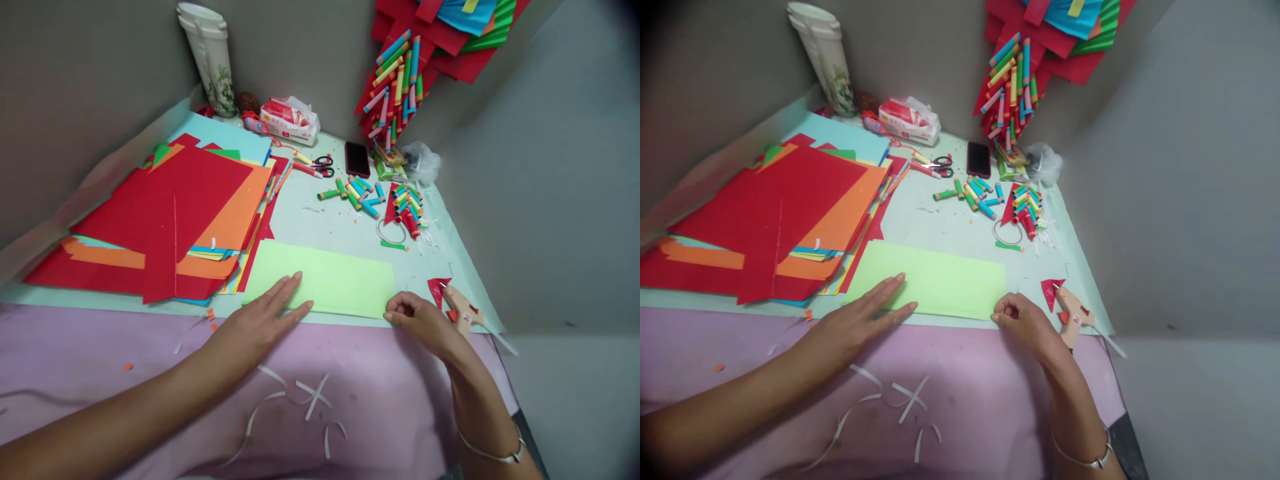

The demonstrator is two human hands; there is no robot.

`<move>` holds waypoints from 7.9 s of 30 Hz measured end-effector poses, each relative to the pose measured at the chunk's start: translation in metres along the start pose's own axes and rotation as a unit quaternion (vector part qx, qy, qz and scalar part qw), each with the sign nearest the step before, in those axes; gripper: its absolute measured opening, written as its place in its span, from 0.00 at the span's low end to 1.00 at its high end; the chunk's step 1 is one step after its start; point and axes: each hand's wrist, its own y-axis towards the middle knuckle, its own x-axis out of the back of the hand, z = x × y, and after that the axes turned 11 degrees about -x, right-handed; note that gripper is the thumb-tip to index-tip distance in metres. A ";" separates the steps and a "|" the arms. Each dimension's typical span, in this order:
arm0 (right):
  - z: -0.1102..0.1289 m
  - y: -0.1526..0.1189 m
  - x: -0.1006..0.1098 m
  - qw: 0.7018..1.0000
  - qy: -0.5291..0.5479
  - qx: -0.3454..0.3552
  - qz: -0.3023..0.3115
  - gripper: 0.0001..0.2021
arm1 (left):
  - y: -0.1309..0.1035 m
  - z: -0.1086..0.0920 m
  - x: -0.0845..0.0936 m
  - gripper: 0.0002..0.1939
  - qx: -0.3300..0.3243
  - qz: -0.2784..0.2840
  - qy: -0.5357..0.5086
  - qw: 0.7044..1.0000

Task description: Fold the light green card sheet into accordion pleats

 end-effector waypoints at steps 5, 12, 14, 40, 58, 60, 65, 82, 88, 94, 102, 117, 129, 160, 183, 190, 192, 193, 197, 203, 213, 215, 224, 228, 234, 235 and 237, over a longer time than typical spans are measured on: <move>0.000 0.000 0.002 1.000 -0.007 0.002 0.007 0.06 | 0.004 -0.006 0.016 0.44 -0.007 0.069 0.023 0.997; 0.002 -0.008 -0.005 0.991 -0.068 0.090 -0.076 0.03 | 0.012 -0.025 0.013 0.32 -0.066 0.030 0.127 0.989; 0.002 -0.013 -0.011 0.972 -0.109 0.160 -0.137 0.03 | 0.015 -0.031 0.008 0.30 -0.095 0.020 0.160 0.982; 0.021 -0.048 -0.099 0.804 -0.312 0.379 -0.335 0.23 | 0.027 -0.047 -0.009 0.27 -0.044 -0.048 0.139 0.988; 0.019 -0.042 -0.111 0.794 -0.287 0.386 -0.371 0.23 | 0.022 -0.048 -0.012 0.28 -0.038 -0.075 0.109 0.991; 0.011 -0.042 -0.107 0.799 -0.280 0.378 -0.374 0.24 | 0.022 -0.048 -0.014 0.29 -0.034 -0.071 0.108 0.991; -0.004 -0.043 -0.099 0.816 -0.269 0.355 -0.368 0.27 | 0.022 -0.048 -0.015 0.31 -0.029 -0.062 0.095 0.993; -0.023 -0.039 -0.094 0.816 -0.275 0.329 -0.388 0.30 | -0.005 -0.042 -0.012 0.33 0.031 -0.068 0.097 0.993; -0.027 -0.039 -0.091 0.805 -0.286 0.316 -0.413 0.28 | -0.026 -0.036 -0.004 0.26 0.083 -0.075 0.117 0.987; -0.035 -0.039 -0.088 0.800 -0.301 0.301 -0.422 0.29 | -0.034 -0.028 0.003 0.24 0.089 -0.093 0.178 0.976; -0.033 -0.039 -0.090 0.793 -0.305 0.303 -0.431 0.30 | -0.034 -0.027 0.006 0.23 0.087 -0.102 0.186 0.973; -0.027 -0.040 -0.086 0.782 -0.340 0.325 -0.410 0.28 | 0.005 -0.060 0.026 0.25 0.027 -0.096 0.065 0.993; -0.034 -0.039 -0.089 0.787 -0.328 0.307 -0.423 0.27 | 0.014 -0.042 -0.013 0.30 -0.029 -0.073 0.098 0.992; 0.017 -0.038 -0.093 0.785 -0.225 0.460 -0.349 0.10 | 0.002 -0.006 0.014 0.10 -0.107 -0.189 0.032 0.976; 0.104 0.015 0.000 0.932 -0.177 0.311 0.053 0.08 | 0.084 0.066 0.075 0.16 0.074 0.119 -0.194 0.971; 0.093 0.025 -0.013 0.905 -0.218 0.365 -0.029 0.12 | 0.083 0.078 0.055 0.16 0.032 0.110 -0.167 0.979; 0.091 0.026 -0.015 0.896 -0.236 0.372 -0.054 0.13 | 0.080 0.078 0.051 0.17 0.017 0.102 -0.156 0.982; 0.089 0.027 -0.016 0.893 -0.244 0.373 -0.066 0.13 | 0.078 0.078 0.049 0.18 0.006 0.095 -0.140 0.985; 0.078 0.030 -0.020 0.868 -0.283 0.390 -0.119 0.13 | 0.070 0.078 0.041 0.19 -0.068 0.053 -0.022 0.996; 0.055 0.029 -0.028 0.802 -0.327 0.441 -0.235 0.14 | 0.055 0.078 0.033 0.18 -0.113 -0.003 0.030 0.993; 0.029 0.020 -0.040 0.767 -0.315 0.460 -0.317 0.14 | 0.040 0.069 0.025 0.19 -0.121 -0.040 0.084 0.988; 0.025 0.019 -0.041 0.768 -0.309 0.464 -0.315 0.14 | 0.037 0.067 0.022 0.19 -0.114 -0.056 0.091 0.988; 0.022 0.011 -0.042 0.762 -0.289 0.484 -0.318 0.15 | 0.029 0.054 0.016 0.19 -0.078 -0.073 0.116 0.987; 0.022 0.008 -0.042 0.769 -0.275 0.484 -0.313 0.17 | 0.028 0.050 0.016 0.22 -0.056 -0.056 0.092 0.993; 0.018 0.009 -0.044 0.767 -0.258 0.492 -0.321 0.20 | 0.027 0.048 0.015 0.23 -0.044 -0.060 0.076 0.994; 0.017 0.009 -0.045 0.765 -0.257 0.494 -0.324 0.21 | 0.027 0.048 0.015 0.24 -0.046 -0.062 0.075 0.994; 0.016 0.009 -0.046 0.760 -0.256 0.499 -0.329 0.21 | 0.026 0.049 0.014 0.24 -0.050 -0.069 0.076 0.993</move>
